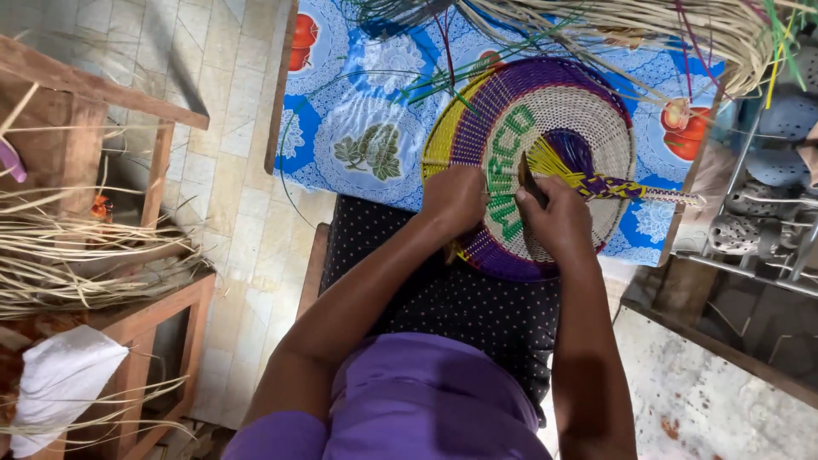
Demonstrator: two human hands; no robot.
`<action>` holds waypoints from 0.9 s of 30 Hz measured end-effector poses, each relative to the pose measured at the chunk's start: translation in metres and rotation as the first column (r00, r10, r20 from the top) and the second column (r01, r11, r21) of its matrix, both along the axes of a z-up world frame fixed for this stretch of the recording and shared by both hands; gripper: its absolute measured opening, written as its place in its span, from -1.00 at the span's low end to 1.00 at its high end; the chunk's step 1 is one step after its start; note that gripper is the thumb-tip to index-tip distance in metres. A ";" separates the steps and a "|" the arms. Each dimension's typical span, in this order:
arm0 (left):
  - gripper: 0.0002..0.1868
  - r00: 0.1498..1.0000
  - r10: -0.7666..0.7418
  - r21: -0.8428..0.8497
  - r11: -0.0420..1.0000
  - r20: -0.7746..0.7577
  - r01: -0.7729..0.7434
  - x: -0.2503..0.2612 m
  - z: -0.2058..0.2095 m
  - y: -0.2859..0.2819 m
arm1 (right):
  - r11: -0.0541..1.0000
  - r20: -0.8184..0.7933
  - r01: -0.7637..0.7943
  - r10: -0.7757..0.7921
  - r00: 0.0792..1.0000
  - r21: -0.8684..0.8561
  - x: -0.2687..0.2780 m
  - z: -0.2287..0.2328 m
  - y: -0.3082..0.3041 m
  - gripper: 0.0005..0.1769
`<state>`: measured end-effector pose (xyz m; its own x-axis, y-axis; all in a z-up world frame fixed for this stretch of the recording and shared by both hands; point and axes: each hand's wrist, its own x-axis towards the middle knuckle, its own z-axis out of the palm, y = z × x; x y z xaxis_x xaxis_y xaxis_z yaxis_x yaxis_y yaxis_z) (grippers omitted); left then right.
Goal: A person is weaving a colorful circular fan using dyed straw fibers and a small metal tool to thread the material.
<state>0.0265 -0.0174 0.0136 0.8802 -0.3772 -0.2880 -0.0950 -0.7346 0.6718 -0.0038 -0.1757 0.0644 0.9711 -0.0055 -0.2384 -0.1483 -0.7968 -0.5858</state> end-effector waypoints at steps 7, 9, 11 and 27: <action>-0.78 1.000 0.026 -0.003 1.000 -0.010 -0.026 -0.004 -0.009 0.028 | 0.999 -0.011 -0.022 0.022 1.000 -0.033 0.003 -0.006 -0.005 -0.77; -0.80 0.999 0.009 0.046 0.999 -0.047 -0.007 -0.002 -0.002 0.037 | 0.999 0.001 -0.029 0.029 1.000 -0.021 0.003 -0.005 -0.005 -0.78; -0.79 0.999 0.006 0.058 0.998 -0.052 -0.003 -0.001 0.004 0.038 | 0.999 0.003 -0.031 0.031 0.999 -0.017 0.002 -0.005 -0.006 -0.79; -0.79 0.995 -0.015 0.021 1.000 -0.096 0.017 0.004 -0.018 0.040 | 0.991 -0.010 0.124 -0.124 0.992 -0.045 -0.024 0.078 0.010 -0.71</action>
<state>0.0303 0.0229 -0.0040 0.8421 -0.3842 -0.3785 -0.0433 -0.7477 0.6626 -0.0274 -0.1655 0.1422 0.9591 -0.1365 -0.2479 -0.2549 -0.7969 -0.5477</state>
